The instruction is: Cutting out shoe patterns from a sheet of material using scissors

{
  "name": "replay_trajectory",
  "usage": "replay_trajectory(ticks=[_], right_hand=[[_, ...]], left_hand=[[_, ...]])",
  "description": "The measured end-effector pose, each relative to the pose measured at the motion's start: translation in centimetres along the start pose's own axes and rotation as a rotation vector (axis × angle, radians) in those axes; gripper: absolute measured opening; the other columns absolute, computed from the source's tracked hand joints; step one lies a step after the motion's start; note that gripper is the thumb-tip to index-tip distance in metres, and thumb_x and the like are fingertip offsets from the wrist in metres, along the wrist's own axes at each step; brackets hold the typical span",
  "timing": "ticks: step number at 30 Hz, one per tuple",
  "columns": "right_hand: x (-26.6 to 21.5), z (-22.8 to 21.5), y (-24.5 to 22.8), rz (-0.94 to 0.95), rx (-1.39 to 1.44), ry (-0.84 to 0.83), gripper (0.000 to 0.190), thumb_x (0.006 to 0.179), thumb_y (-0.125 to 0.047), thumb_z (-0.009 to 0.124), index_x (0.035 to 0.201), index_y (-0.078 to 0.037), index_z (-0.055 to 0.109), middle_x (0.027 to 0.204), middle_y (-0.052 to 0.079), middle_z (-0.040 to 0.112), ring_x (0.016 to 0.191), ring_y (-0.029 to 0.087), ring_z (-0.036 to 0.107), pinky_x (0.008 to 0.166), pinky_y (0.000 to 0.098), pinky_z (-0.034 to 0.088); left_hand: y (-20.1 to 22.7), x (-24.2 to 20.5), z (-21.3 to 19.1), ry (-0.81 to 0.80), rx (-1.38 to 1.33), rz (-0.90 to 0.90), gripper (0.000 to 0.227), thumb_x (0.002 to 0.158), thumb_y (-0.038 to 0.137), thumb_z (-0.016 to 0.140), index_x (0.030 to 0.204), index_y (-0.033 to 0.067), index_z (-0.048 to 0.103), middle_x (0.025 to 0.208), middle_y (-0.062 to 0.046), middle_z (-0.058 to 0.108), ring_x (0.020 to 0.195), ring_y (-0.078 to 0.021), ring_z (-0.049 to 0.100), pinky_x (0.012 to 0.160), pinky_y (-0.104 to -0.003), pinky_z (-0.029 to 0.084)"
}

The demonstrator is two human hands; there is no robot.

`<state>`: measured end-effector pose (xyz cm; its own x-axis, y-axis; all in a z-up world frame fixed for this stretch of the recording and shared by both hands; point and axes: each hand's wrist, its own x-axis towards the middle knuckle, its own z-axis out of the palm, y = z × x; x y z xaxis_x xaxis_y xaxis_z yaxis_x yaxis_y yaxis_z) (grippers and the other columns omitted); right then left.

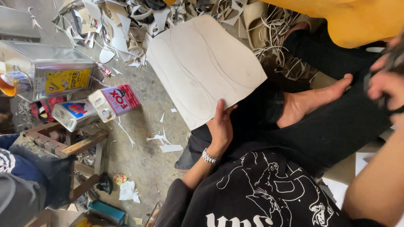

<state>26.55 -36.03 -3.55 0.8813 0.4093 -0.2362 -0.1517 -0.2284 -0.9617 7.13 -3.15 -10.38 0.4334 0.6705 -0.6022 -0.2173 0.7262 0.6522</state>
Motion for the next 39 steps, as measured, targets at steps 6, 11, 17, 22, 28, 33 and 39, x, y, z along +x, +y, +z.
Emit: replay_trajectory(ticks=[6, 11, 17, 22, 28, 33, 39], right_hand=[[-6.8, 16.1, 0.8, 0.107, 0.641, -0.181, 0.037, 0.082, -0.006, 0.073, 0.114, 0.006, 0.059, 0.063, 0.009, 0.055, 0.041, 0.012, 0.051, 0.038, 0.0244, 0.049], [-10.8, 19.8, 3.2, 0.378, 0.598, -0.115, 0.040, 0.079, -0.001, 0.076, 0.113, 0.009, 0.058, 0.071, 0.023, 0.066, 0.044, 0.025, 0.068, 0.037, 0.0365, 0.056], [-10.8, 20.4, 2.6, 0.387, 0.405, -0.215, 0.041, 0.082, -0.012, 0.079, 0.119, 0.002, 0.065, 0.082, 0.013, 0.071, 0.072, 0.016, 0.068, 0.064, 0.0319, 0.058], [-10.4, 20.7, 2.2, 0.288, 0.441, -0.258, 0.058, 0.088, -0.047, 0.072, 0.117, 0.002, 0.060, 0.076, 0.010, 0.062, 0.071, 0.016, 0.061, 0.063, 0.0293, 0.050], [-9.0, 20.7, 1.9, 0.203, 0.238, -0.157, 0.058, 0.084, -0.055, 0.073, 0.106, -0.001, 0.065, 0.070, 0.003, 0.060, 0.060, 0.009, 0.060, 0.053, 0.0237, 0.048], [-6.7, 20.5, 0.6, 0.144, 0.184, -0.131, 0.072, 0.076, -0.067, 0.075, 0.106, -0.003, 0.064, 0.067, 0.000, 0.056, 0.059, 0.007, 0.059, 0.051, 0.0217, 0.046], [-6.0, 20.5, 0.0, 0.180, 0.175, -0.134, 0.069, 0.075, -0.065, 0.077, 0.106, -0.005, 0.062, 0.070, -0.002, 0.052, 0.061, 0.008, 0.058, 0.057, 0.0235, 0.049]], left_hand=[[3.1, -1.4, 4.5, -0.114, 0.099, 0.203, 0.038, 0.090, -0.006, 0.073, 0.127, -0.0046, 0.064, 0.114, -0.017, 0.073, 0.092, -0.0364, 0.075, 0.083, -0.050, 0.066], [2.9, -2.7, 7.2, -0.286, 0.056, 0.048, 0.030, 0.095, 0.003, 0.070, 0.124, 0.0019, 0.064, 0.113, -0.015, 0.075, 0.093, -0.0301, 0.075, 0.087, -0.046, 0.063], [-1.4, -0.5, 4.4, -0.487, 0.393, 0.178, 0.024, 0.100, 0.011, 0.064, 0.120, -0.0027, 0.060, 0.104, -0.011, 0.073, 0.102, -0.0199, 0.070, 0.090, -0.037, 0.058], [-0.6, -1.0, 3.5, -0.539, 0.586, 0.260, 0.027, 0.100, 0.014, 0.064, 0.116, -0.0074, 0.061, 0.103, -0.020, 0.073, 0.099, -0.0286, 0.072, 0.085, -0.039, 0.059], [1.7, -0.5, 4.5, -0.668, 0.632, 0.185, 0.035, 0.103, 0.018, 0.055, 0.069, 0.0101, 0.060, 0.057, 0.000, 0.056, 0.058, -0.0077, 0.054, 0.062, -0.019, 0.046], [1.2, -1.2, 3.4, -0.643, 0.613, 0.176, 0.038, 0.103, 0.017, 0.058, 0.065, 0.0131, 0.057, 0.057, 0.004, 0.052, 0.059, -0.0040, 0.050, 0.063, -0.019, 0.046], [2.6, -1.7, 6.2, -0.706, 0.713, 0.160, 0.045, 0.106, 0.025, 0.054, 0.063, 0.0135, 0.058, 0.052, 0.002, 0.053, 0.049, -0.0071, 0.049, 0.054, -0.018, 0.041]])
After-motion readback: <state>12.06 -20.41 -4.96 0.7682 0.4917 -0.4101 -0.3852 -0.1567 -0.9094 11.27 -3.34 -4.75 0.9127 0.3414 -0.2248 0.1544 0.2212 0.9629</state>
